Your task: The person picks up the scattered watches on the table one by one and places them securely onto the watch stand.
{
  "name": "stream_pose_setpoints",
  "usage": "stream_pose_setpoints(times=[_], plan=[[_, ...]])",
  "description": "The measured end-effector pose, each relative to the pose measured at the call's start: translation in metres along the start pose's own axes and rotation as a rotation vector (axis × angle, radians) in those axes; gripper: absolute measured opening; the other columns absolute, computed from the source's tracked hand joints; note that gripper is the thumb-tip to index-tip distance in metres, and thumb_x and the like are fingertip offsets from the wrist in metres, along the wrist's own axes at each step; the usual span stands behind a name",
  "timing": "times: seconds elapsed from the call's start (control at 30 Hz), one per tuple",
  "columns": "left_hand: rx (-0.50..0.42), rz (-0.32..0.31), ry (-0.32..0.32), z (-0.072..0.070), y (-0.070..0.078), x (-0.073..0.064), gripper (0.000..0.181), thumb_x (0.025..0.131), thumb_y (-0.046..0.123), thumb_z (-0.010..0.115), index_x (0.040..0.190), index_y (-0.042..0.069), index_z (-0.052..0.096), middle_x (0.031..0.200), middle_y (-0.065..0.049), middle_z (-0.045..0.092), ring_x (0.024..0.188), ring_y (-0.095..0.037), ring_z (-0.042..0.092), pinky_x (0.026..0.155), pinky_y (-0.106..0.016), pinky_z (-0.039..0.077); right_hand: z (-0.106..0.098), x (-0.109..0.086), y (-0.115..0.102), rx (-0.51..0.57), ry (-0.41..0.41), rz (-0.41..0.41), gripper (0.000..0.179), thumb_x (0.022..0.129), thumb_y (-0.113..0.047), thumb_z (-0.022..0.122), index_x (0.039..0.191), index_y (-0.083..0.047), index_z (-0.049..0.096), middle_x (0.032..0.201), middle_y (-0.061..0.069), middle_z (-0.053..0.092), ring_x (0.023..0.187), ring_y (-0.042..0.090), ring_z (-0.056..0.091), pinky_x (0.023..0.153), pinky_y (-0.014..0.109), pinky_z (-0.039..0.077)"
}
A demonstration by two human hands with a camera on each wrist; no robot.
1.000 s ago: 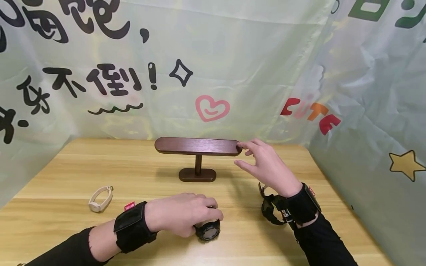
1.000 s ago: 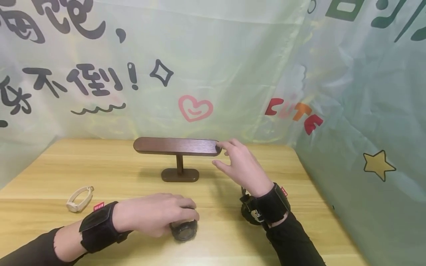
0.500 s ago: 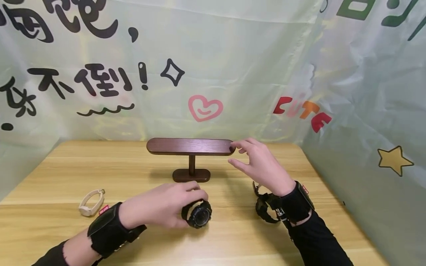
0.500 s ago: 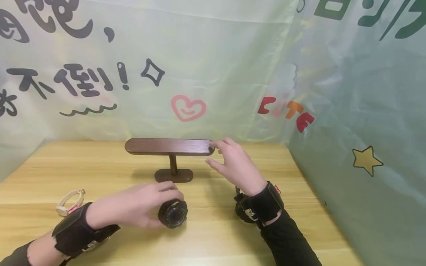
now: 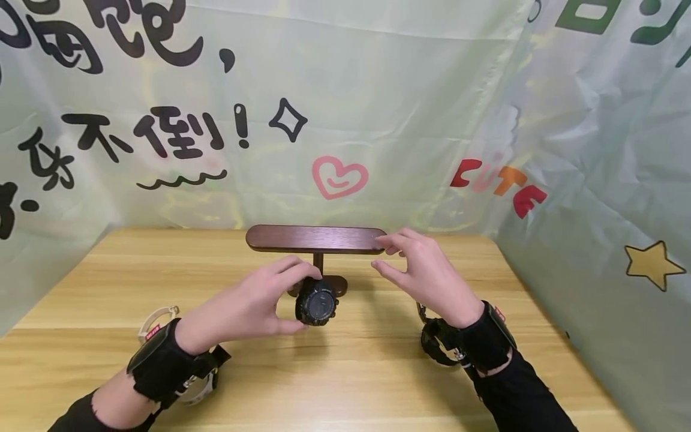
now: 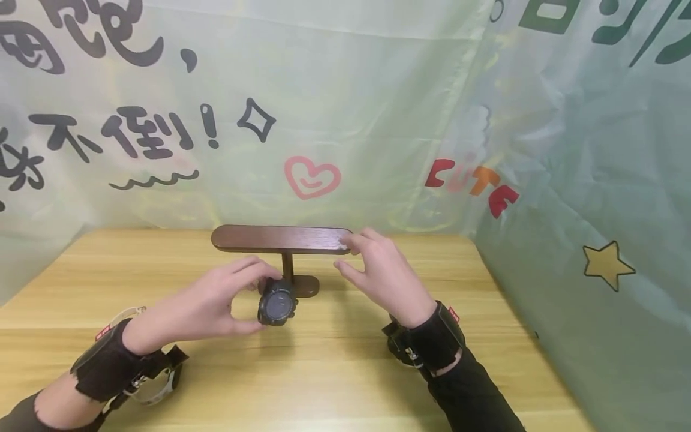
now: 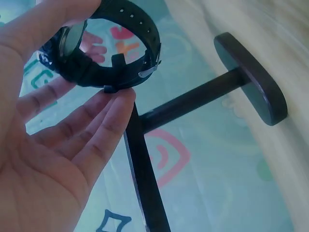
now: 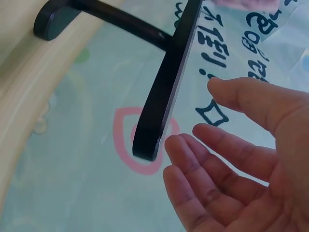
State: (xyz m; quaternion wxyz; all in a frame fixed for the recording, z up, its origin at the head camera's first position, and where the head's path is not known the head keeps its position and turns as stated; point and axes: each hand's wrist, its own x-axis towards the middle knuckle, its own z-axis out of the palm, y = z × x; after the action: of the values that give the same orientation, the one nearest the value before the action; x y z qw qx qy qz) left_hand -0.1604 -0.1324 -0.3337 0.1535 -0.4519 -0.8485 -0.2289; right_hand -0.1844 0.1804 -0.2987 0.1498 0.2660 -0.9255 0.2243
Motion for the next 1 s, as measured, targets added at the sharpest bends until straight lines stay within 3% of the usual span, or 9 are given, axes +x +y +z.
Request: stream_pose_setpoints(times=[0.13,0.33,0.5,0.73,1.0], plan=[[0.013,-0.016,0.051,-0.004,-0.003,0.001,0.078,0.069,0.021,0.103,0.135,0.012,0.062,0.12,-0.001,0.065,0.095,-0.011,0.067,0.082,-0.026,0.064,0.003,-0.003,-0.004,0.006,0.012,-0.043,0.035,0.098,-0.022,0.082,0.128,-0.005,0.076,0.114,0.006,0.074,0.106,0.024,0.071,0.089,0.043,0.062],[-0.024,-0.047,0.118,-0.009,-0.005,0.002,0.078,0.07,0.021,0.103,0.135,0.008,0.062,0.123,-0.004,0.067,0.109,-0.018,0.07,0.083,-0.029,0.067,0.01,-0.008,-0.011,0.021,0.018,-0.116,0.031,0.096,-0.017,0.083,0.125,-0.007,0.078,0.113,0.004,0.076,0.103,0.02,0.072,0.084,0.037,0.061],[-0.056,-0.074,0.159,-0.013,-0.006,0.0,0.077,0.07,0.019,0.103,0.134,0.007,0.062,0.125,-0.005,0.068,0.112,-0.018,0.07,0.083,-0.027,0.066,0.019,-0.01,-0.016,0.05,0.014,-0.167,0.031,0.095,-0.016,0.084,0.125,-0.009,0.078,0.109,0.0,0.076,0.1,0.016,0.072,0.079,0.031,0.059],[-0.113,-0.101,0.176,-0.016,-0.005,-0.001,0.076,0.072,0.019,0.102,0.135,0.009,0.061,0.127,-0.004,0.068,0.112,-0.017,0.07,0.087,-0.03,0.067,0.03,-0.015,-0.023,0.133,0.033,-0.234,0.025,0.094,-0.015,0.085,0.119,-0.012,0.081,0.108,-0.003,0.078,0.096,0.01,0.074,0.082,0.029,0.063],[-0.105,-0.088,0.206,-0.016,-0.004,0.0,0.075,0.071,0.023,0.103,0.132,0.009,0.062,0.123,-0.001,0.067,0.111,-0.014,0.07,0.094,-0.029,0.065,0.042,-0.018,-0.031,0.214,0.034,-0.28,0.022,0.095,-0.016,0.084,0.117,-0.013,0.08,0.11,-0.003,0.079,0.099,0.009,0.074,0.08,0.025,0.063]])
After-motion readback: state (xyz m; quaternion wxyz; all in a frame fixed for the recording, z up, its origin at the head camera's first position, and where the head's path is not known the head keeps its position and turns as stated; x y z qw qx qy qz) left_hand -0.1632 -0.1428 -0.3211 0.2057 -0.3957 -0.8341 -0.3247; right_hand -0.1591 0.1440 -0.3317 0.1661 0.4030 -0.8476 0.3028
